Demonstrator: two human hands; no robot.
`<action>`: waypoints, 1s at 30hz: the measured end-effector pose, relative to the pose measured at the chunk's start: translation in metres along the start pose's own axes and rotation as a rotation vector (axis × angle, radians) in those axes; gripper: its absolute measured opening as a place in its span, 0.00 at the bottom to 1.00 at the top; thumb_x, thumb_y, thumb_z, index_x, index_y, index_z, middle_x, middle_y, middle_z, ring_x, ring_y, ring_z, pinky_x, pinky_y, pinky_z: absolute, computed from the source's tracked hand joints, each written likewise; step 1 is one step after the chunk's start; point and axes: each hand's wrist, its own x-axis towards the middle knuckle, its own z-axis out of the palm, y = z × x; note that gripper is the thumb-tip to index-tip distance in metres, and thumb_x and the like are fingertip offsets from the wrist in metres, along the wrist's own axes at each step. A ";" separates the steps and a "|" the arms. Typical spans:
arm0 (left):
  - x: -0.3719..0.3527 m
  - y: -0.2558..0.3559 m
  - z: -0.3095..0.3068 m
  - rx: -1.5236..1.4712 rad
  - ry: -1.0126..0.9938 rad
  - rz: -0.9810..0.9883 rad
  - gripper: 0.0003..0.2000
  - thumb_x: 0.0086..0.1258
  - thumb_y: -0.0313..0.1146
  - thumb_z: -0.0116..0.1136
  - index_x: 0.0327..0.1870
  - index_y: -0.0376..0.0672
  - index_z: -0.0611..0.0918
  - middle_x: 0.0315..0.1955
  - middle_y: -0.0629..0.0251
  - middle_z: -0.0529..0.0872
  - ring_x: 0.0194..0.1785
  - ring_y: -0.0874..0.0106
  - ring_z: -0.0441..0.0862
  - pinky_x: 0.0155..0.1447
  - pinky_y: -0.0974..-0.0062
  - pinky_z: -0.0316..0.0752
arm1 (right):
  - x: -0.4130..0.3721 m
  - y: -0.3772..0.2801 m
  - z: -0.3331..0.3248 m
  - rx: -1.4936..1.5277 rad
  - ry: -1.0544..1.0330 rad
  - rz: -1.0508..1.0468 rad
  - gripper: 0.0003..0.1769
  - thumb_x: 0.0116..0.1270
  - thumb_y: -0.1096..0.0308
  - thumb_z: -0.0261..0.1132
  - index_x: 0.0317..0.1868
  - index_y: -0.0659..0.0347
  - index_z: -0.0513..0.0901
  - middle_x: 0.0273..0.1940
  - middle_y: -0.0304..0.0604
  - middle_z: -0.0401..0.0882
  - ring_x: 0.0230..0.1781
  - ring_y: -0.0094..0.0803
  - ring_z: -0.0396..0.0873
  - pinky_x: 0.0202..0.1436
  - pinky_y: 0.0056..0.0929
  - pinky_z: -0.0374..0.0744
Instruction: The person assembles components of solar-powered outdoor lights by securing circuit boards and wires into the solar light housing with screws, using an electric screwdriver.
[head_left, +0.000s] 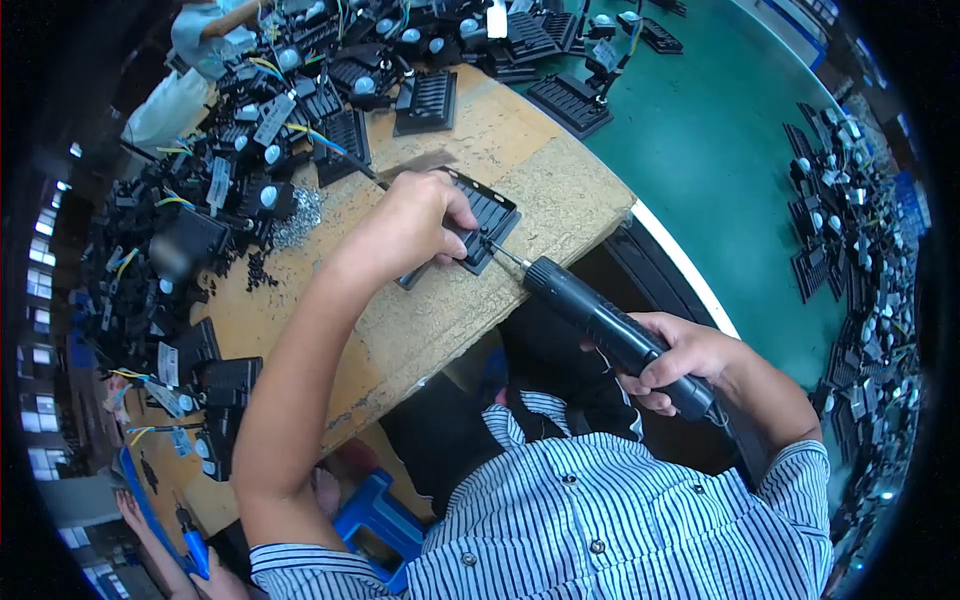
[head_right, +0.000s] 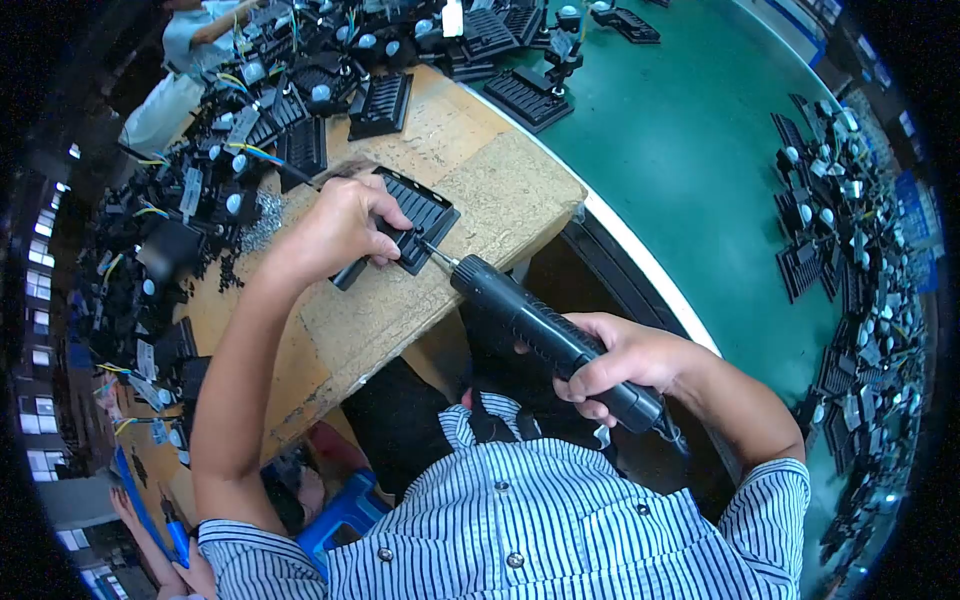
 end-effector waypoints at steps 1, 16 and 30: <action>0.000 -0.001 0.001 0.001 0.010 0.000 0.11 0.47 0.14 0.66 0.34 0.27 0.82 0.32 0.59 0.78 0.29 0.71 0.83 0.32 0.79 0.81 | 0.000 0.002 -0.001 0.041 0.003 -0.018 0.37 0.45 0.80 0.64 0.59 0.68 0.63 0.24 0.43 0.73 0.17 0.27 0.74 0.20 0.25 0.76; -0.072 -0.012 0.044 0.123 0.601 -0.016 0.23 0.49 0.29 0.69 0.49 0.40 0.76 0.37 0.56 0.79 0.39 0.61 0.79 0.46 0.70 0.74 | -0.109 0.036 -0.046 -0.048 0.789 -0.809 0.37 0.46 0.71 0.63 0.59 0.67 0.61 0.23 0.43 0.72 0.16 0.27 0.74 0.18 0.25 0.77; 0.152 0.128 0.118 0.119 0.306 0.424 0.23 0.56 0.29 0.66 0.48 0.34 0.68 0.30 0.50 0.79 0.33 0.61 0.79 0.39 0.67 0.73 | -0.125 0.068 -0.105 0.465 0.664 -0.795 0.35 0.50 0.71 0.61 0.60 0.64 0.60 0.27 0.49 0.73 0.20 0.34 0.75 0.22 0.33 0.77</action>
